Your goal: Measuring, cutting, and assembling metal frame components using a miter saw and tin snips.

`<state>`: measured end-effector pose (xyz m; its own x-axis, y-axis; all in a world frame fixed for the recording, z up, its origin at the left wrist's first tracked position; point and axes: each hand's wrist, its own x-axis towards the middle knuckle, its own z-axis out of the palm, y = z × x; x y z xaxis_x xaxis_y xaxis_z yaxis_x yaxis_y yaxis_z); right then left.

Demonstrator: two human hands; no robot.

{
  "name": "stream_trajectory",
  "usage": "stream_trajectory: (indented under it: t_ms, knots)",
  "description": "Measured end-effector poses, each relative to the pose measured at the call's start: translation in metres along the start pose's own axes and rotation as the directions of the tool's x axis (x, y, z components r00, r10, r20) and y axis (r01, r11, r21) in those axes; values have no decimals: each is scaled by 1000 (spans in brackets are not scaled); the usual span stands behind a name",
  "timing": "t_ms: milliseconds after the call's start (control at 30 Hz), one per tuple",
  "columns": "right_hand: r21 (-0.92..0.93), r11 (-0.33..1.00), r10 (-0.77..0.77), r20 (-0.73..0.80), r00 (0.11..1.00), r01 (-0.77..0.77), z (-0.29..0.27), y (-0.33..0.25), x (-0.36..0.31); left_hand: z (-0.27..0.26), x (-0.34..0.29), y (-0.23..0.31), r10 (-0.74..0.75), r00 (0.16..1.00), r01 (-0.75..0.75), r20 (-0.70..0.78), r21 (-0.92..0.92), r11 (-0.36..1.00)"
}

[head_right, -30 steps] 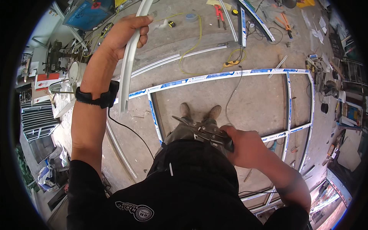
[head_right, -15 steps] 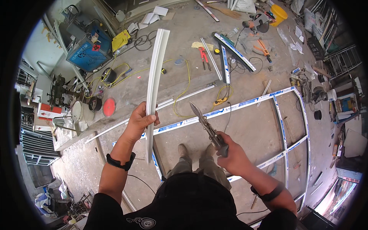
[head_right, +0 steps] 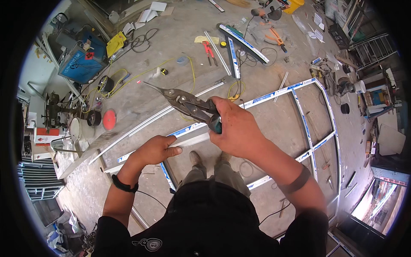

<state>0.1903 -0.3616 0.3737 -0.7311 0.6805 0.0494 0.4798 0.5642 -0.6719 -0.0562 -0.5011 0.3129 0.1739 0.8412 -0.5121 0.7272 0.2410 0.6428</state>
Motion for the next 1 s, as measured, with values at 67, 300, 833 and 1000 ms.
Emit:
stream_trajectory:
  t_ms: [67,300,833,1000]
  knots:
    - [-19,996,94,290,952,-92,11,7,-2,3,1,4,57,997,-63,52,116,991]
    - [-45,993,113,541,833,-105,61,32,-48,8,-4,13,111,979,-156,173,275,949]
    - [547,620,311,487,816,-563,46,8,-24,8,26,34,-22,123,-80,-992,-32,996]
    - [573,677,264,399,878,-463,51,-17,-3,5,44,41,-116,913,-392,-391,-920,16]
